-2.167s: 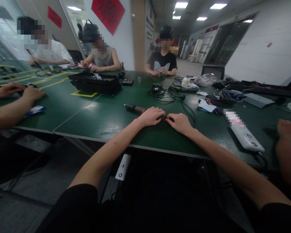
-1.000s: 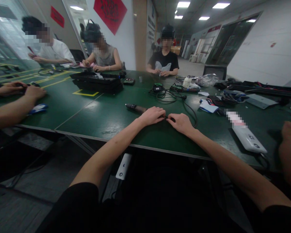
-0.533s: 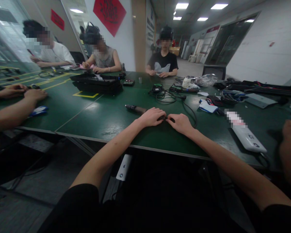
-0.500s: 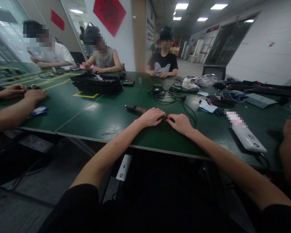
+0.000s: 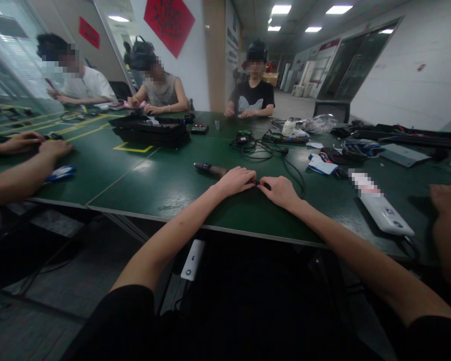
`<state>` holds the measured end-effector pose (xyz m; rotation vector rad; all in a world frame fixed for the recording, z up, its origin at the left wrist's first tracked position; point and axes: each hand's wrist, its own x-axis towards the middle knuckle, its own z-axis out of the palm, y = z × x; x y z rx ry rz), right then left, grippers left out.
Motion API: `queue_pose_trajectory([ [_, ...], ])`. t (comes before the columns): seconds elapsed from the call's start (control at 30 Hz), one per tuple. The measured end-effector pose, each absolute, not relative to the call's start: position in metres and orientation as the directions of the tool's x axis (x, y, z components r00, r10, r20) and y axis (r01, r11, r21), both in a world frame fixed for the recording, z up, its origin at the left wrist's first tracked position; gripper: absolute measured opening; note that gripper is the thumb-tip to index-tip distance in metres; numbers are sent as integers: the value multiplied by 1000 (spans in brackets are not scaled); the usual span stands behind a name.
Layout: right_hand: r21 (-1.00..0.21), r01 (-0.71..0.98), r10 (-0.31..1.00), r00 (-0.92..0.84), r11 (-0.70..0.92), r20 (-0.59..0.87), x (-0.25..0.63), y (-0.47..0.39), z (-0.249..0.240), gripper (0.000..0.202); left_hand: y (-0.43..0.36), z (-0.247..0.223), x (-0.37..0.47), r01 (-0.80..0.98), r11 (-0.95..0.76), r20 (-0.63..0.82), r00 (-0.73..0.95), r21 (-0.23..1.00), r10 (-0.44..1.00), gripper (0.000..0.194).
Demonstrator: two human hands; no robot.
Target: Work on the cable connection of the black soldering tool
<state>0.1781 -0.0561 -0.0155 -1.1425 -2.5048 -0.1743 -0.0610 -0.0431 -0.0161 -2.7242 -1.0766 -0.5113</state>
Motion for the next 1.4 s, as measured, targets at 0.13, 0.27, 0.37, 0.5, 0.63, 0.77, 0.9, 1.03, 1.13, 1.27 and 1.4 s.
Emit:
queue_pose_trajectory([
  [0.13,17,738,674,-625,674,393,175,-58,-16,26,-40,-18,-60,664,-745,350,713,-59,607,26],
  [0.27,84,731,647,-646,677,405,170,-60,-16,28,-38,-20,-59,692,-719,368,686,-62,628,25],
  [0.37,86,723,623,-644,685,444,169,-63,-14,28,-33,-22,-62,738,-673,394,632,-46,667,22],
  [0.5,25,721,613,-605,692,508,173,-64,-14,30,-20,-23,-84,839,-544,414,494,4,765,19],
  [0.63,-50,746,652,-545,664,528,179,-60,-17,34,-15,-20,-123,937,-345,385,299,55,873,19],
  [0.77,-91,760,676,-509,644,532,184,-55,-21,39,-23,-16,-170,991,-116,339,86,71,937,20],
  [0.9,-103,769,689,-494,631,530,186,-52,-23,40,-36,-13,-215,996,84,355,-92,36,930,24],
  [1.03,-106,772,697,-495,627,518,187,-50,-24,39,-45,-11,-245,936,348,396,-342,57,852,27],
  [1.13,-111,773,702,-493,624,513,188,-49,-24,38,-47,-10,-248,886,454,465,-442,93,767,30],
  [1.27,-108,771,699,-498,628,513,189,-47,-26,37,-44,-14,-237,882,461,431,-454,94,780,37],
  [1.4,-98,772,696,-501,628,515,188,-45,-28,36,-35,-19,-220,909,396,276,-416,129,866,38],
])
